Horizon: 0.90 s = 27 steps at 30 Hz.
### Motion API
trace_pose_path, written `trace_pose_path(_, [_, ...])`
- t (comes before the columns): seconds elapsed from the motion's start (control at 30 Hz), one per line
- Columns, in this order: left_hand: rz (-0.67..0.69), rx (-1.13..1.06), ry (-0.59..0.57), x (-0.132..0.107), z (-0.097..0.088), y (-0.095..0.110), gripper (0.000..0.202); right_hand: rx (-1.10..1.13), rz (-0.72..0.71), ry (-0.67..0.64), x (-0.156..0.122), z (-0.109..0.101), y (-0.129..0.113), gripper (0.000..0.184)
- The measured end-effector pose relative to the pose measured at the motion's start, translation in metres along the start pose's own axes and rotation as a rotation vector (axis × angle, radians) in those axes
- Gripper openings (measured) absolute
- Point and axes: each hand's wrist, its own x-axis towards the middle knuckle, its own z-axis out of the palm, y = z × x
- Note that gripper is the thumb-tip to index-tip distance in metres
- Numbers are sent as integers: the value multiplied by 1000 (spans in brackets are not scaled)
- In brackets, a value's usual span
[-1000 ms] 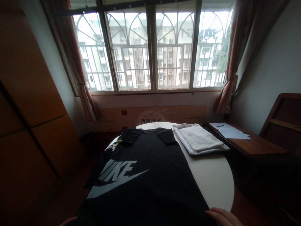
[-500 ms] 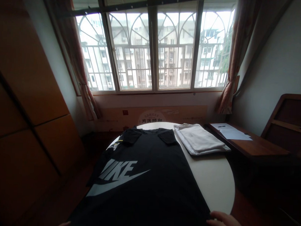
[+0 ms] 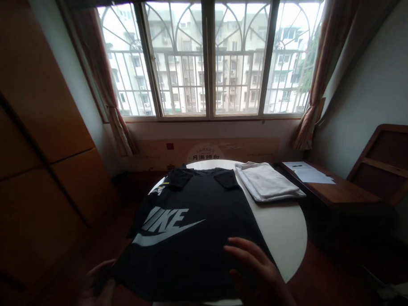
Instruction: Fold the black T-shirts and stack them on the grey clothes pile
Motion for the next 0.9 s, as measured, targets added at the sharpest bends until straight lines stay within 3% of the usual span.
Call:
trace_pose_path(0.13, [72,-9,-19,-6,28,29,32,378,10,-346,44,45,-46,60])
trace_pose_path(0.27, [123,-15,-164,-10,49,46,28,562,79,-464,75,95,-62,76])
trace_pose_path(0.43, [108,-9,-307,-14,67,56,26,674,81,-452,90,131,-63,79])
trace_pose_path(0.67, [274,54,-511,-9,77,64,21,898,272,-296,109,137,-55,43])
trace_pose_path(0.73, [314,18,-521,1,80,65,23,932,339,-276,118,138,-50,34])
trace_pose_path(0.8, [309,-6,-451,24,87,68,30,933,407,-272,127,137,-45,27])
trace_pose_path(0.9, [247,92,-292,90,107,80,36,925,483,-284,133,137,-41,22])
